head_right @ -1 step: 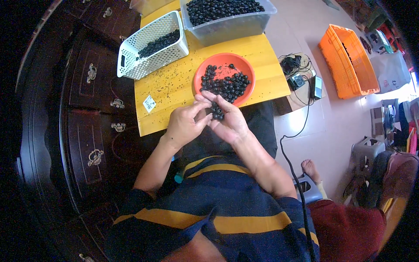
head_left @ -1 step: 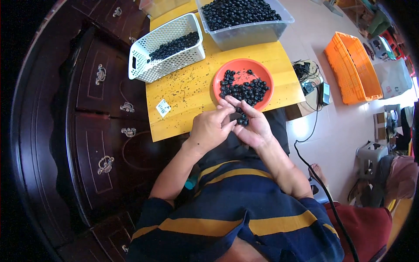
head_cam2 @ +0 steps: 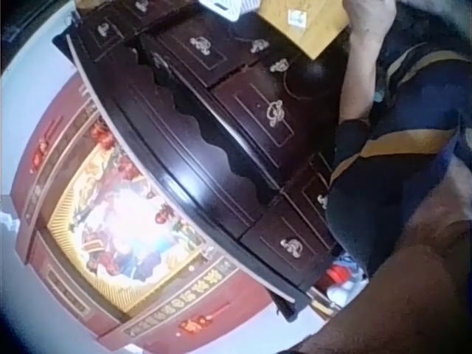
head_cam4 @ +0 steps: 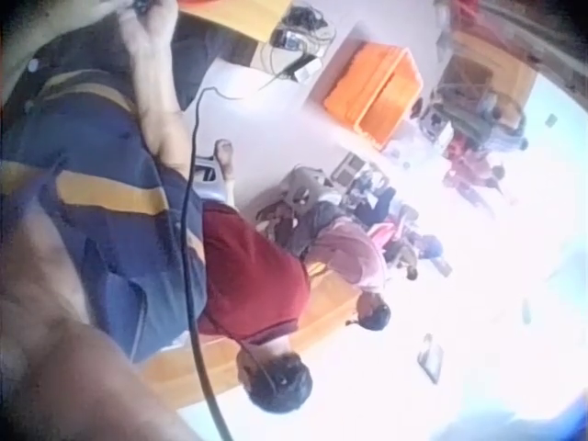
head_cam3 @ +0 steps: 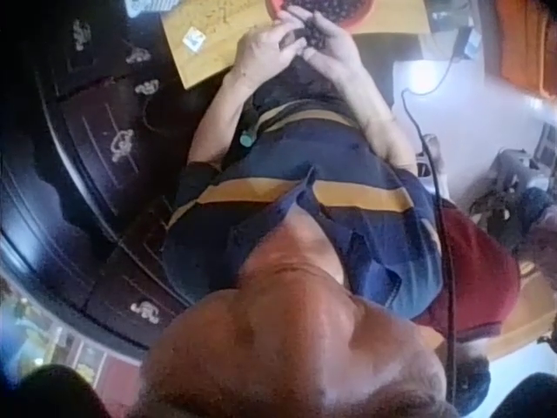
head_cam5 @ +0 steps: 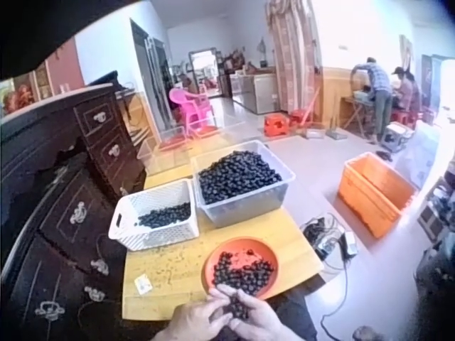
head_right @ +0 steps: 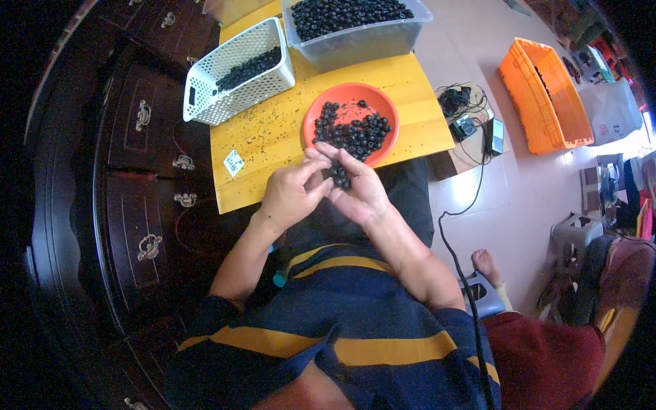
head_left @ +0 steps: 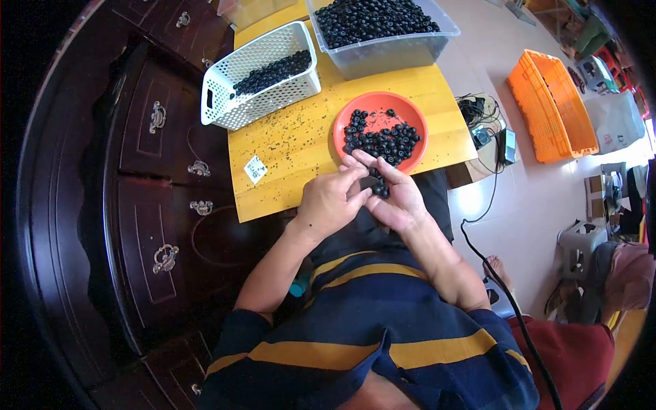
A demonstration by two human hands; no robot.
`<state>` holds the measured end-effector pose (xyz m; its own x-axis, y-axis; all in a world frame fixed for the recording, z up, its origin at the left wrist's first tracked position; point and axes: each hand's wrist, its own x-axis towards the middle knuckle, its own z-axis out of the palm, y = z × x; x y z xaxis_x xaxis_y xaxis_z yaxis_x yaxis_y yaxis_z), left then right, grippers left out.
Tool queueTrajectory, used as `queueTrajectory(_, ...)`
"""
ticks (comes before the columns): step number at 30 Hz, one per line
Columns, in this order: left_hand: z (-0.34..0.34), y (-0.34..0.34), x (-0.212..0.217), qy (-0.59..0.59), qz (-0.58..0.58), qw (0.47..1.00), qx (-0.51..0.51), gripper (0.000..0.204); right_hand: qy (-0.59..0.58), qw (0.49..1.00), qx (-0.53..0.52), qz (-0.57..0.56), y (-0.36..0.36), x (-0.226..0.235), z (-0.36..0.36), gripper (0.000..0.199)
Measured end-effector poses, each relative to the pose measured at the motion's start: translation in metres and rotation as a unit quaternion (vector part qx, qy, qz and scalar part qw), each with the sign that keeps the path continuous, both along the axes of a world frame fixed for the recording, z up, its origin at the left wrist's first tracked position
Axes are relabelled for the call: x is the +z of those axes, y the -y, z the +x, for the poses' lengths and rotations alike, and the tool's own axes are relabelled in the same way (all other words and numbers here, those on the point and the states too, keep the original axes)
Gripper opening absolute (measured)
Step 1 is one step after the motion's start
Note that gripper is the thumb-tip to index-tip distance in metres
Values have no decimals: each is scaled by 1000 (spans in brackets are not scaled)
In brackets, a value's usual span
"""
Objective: The person sorts and cleans berries by hand, moving them from a crate to a plate.
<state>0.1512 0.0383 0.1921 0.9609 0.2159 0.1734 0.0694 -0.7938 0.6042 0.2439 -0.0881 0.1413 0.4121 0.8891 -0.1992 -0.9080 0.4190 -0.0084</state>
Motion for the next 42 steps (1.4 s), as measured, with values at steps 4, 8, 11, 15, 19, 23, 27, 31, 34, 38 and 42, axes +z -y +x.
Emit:
queueTrajectory(4, 0, 2, -4, 5, -13, 1000, 11, 28, -11, 1000, 8, 6, -1, 2, -1, 44)
queueTrajectory(8, -1, 3, -3, 22, -18, 999, 25, 25, -1, 1000, 5, -13, -4, 5, -3, 45)
queueTrajectory(11, -3, 2, -5, 38, -8, 999, 30, 24, -9, 1000, 12, -5, -6, 6, -5, 45)
queueTrajectory(15, -2, 5, 5, 1, -24, 999, 48, 23, -16, 1000, 15, -5, -7, 3, -4, 44)
queueTrajectory(19, -1, 5, 1, 15, -8, 999, 50, 23, -17, 1000, 14, -2, -9, 3, -4, 43)
queueTrajectory(23, 0, 6, -2, 20, 25, 998, 46, 24, -32, 999, 16, -2, -9, 1, -5, 41)
queueTrajectory(27, -1, 6, -3, 17, 39, 998, 47, 26, -31, 999, 28, 5, -7, -1, -4, 40)
queueTrajectory(31, 1, 7, -2, 10, 56, 997, 47, 27, -39, 999, 23, -13, -7, 3, -5, 40)
queueTrajectory(34, 5, 8, 1, -14, 54, 997, 49, 27, -27, 999, 25, -8, -7, -1, -4, 40)
queueTrajectory(38, 5, 6, -8, -19, 31, 997, 61, 27, -28, 999, 25, 5, -9, -4, -5, 38)
queueTrajectory(42, 4, 6, -5, -40, 39, 997, 61, 27, -24, 999, 30, -3, -10, -4, -6, 37)
